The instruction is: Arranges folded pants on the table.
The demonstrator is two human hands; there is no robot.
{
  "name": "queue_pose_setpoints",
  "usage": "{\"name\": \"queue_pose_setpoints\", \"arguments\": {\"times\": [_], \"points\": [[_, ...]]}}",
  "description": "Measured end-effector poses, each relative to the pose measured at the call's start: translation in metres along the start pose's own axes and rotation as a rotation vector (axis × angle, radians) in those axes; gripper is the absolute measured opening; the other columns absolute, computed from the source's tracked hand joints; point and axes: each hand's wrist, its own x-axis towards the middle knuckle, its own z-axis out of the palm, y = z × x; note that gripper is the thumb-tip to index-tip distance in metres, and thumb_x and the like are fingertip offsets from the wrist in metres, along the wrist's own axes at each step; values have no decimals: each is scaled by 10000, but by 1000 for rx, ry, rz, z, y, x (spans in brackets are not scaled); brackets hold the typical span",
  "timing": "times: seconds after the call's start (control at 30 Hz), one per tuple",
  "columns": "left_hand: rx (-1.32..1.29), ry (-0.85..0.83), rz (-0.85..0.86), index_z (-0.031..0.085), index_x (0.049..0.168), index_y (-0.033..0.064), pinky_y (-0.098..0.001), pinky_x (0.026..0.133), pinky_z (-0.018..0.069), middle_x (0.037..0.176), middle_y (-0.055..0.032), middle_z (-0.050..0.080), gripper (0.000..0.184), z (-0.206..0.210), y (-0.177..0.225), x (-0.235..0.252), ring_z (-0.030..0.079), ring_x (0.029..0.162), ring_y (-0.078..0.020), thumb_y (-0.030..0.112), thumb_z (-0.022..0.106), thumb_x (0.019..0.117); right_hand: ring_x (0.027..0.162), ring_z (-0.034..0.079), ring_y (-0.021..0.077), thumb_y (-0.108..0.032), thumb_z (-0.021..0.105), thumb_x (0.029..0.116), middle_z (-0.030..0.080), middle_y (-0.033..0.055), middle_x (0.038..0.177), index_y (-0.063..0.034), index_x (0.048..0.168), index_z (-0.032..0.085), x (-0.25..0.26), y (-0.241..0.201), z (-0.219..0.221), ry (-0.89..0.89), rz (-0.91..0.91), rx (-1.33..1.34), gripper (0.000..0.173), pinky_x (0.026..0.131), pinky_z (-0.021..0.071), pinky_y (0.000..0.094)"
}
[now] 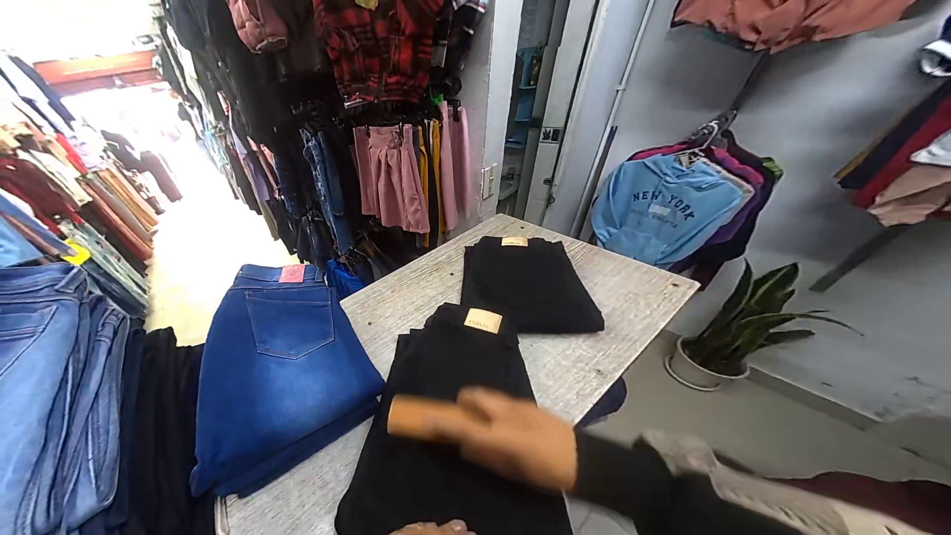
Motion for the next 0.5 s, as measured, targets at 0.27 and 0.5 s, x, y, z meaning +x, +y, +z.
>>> {"name": "queue_pose_setpoints", "arguments": {"times": [0.27,0.5], "points": [[-146,-28,46,704,1209,-58,-401,1077,500,1227,-197,721,289,11,-19,-12,686,1193,-301,-52,508,996,746,701,378,-258,665,961,659,224,1166,-323,1466,528,13,9,6,-29,87,-106,527,557,572,552],[-184,-5,60,711,1186,-59,-386,1083,498,1218,-190,725,282,16,-21,-11,684,1198,-288,-44,499,1001,799,697,398,-315,559,1047,630,245,1206,-372,1547,431,2,79,-28,-80,463,-168,520,659,562,593]]}}
